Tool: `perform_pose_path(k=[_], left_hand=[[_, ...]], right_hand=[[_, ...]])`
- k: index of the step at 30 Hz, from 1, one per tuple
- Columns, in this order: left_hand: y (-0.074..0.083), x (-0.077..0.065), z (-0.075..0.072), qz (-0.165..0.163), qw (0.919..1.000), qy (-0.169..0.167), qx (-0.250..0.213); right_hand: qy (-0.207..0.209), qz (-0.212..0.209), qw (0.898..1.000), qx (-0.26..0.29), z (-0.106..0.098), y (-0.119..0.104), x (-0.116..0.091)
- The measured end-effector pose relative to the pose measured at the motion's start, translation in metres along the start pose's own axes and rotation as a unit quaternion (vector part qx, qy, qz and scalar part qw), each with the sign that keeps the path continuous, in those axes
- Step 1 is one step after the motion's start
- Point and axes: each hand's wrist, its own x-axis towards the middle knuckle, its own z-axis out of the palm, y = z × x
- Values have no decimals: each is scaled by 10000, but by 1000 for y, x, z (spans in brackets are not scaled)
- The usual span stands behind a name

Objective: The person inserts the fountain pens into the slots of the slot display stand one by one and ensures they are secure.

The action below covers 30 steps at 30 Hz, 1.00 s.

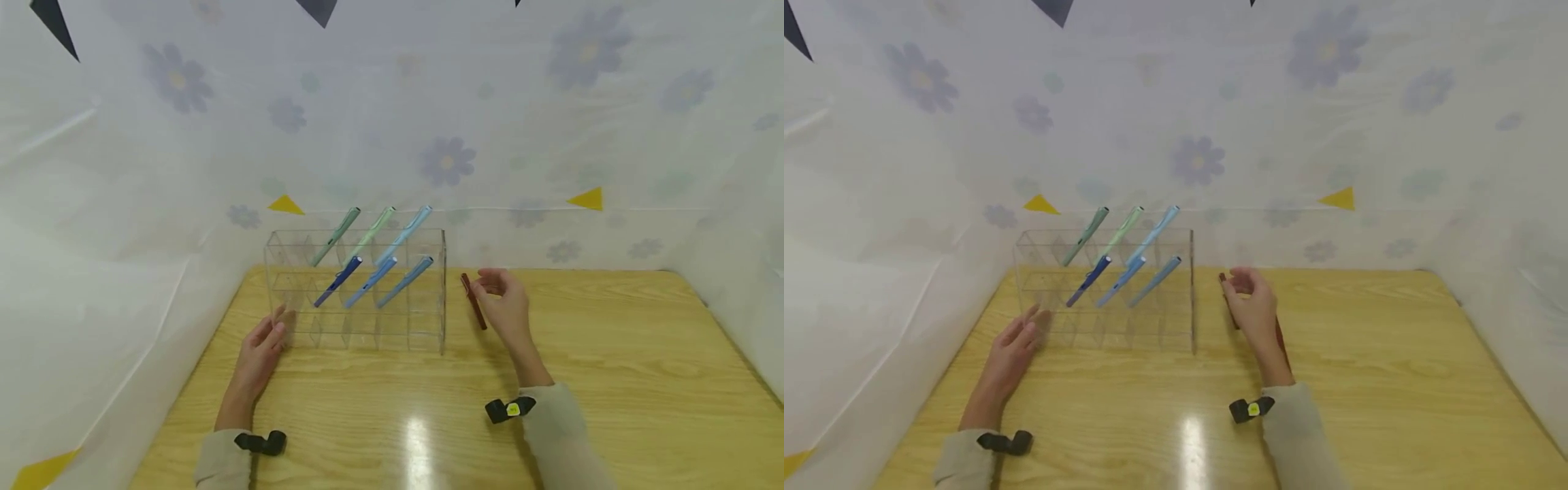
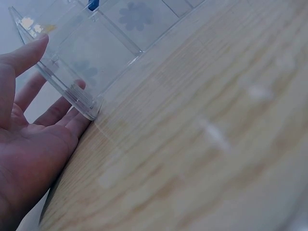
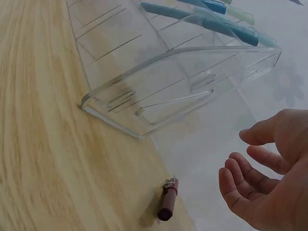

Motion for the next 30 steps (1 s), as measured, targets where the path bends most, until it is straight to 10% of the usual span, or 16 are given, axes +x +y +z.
perform_pose_path(k=[20,30], left_hand=[[-2,2,-2,357,9988,-268,-189],[-2,2,-2,279,9993,-207,-117]], right_hand=[[-268,696,9925,-972,10,47,-4],[-144,407,9832,-1774,11,49,-4]])
